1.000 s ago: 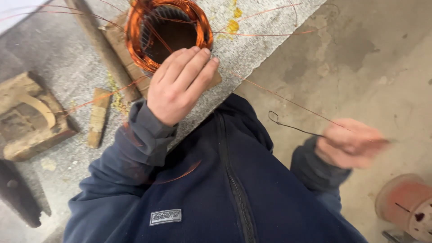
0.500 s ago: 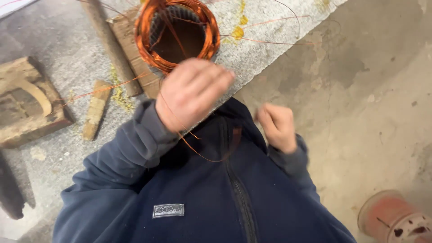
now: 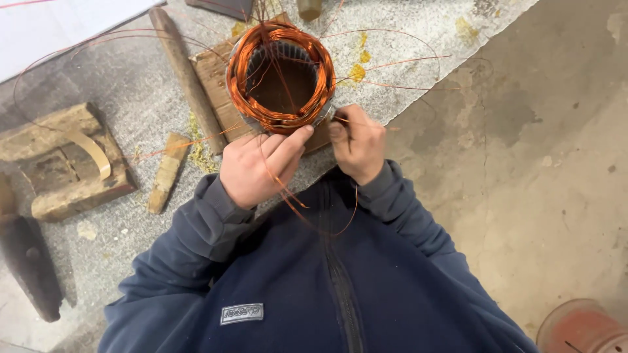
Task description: Wind copper wire onto an electric motor stator by hand.
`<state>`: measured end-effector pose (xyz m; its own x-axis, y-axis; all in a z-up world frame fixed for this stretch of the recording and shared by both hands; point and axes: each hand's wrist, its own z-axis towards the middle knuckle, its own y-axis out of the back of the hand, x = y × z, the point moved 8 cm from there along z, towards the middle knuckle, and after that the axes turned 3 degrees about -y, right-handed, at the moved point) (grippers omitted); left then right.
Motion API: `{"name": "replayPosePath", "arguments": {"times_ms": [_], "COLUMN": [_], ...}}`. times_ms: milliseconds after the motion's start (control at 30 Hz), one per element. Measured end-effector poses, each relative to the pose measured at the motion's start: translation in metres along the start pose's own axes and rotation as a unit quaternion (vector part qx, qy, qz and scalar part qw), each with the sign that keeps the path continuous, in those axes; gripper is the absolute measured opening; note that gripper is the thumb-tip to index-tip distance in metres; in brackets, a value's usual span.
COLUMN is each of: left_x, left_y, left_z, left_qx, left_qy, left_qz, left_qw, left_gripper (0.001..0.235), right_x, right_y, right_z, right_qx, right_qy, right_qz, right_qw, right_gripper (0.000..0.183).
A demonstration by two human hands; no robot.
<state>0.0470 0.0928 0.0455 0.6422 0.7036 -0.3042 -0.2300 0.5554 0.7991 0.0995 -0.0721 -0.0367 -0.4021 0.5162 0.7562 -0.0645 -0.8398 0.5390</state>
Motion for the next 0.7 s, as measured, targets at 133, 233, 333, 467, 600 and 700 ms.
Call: {"name": "replayPosePath", "arguments": {"times_ms": [133, 233, 333, 467, 600, 700], "left_x": [-0.002, -0.002, -0.005, -0.008, -0.007, -0.009], "left_y": [-0.002, -0.009, -0.013, -0.012, -0.009, -0.009], "left_z": [0.004, 0.007, 0.009, 0.012, 0.012, 0.012], "left_qx": [-0.002, 0.019, 0.03, 0.028, 0.01, 0.001], "left_qy": [-0.017, -0.016, -0.011, 0.002, 0.008, 0.012], "left_qz": [-0.002, 0.0, 0.013, 0.036, 0.054, 0.053], "left_qw": [1.0, 1.0, 0.999, 0.999, 0.998, 0.999], "left_gripper": [0.037, 0.034, 0.031, 0.029, 0.027, 0.025], "right_x": [0.009, 0.0, -0.008, -0.001, 0.008, 0.007], "right_y": [-0.004, -0.006, -0.009, -0.011, -0.011, -0.01], "right_z": [0.001, -0.003, -0.006, -0.004, 0.0, 0.0], "right_qx": [-0.018, -0.02, -0.017, -0.005, -0.022, -0.026], "right_qy": [-0.01, -0.054, -0.101, -0.096, -0.064, -0.06], "right_qz": [0.021, 0.059, 0.144, 0.135, 0.071, 0.066], "right_qw": [1.0, 0.997, 0.984, 0.986, 0.995, 0.996], "right_gripper": [0.03, 0.031, 0.03, 0.028, 0.029, 0.031]}}
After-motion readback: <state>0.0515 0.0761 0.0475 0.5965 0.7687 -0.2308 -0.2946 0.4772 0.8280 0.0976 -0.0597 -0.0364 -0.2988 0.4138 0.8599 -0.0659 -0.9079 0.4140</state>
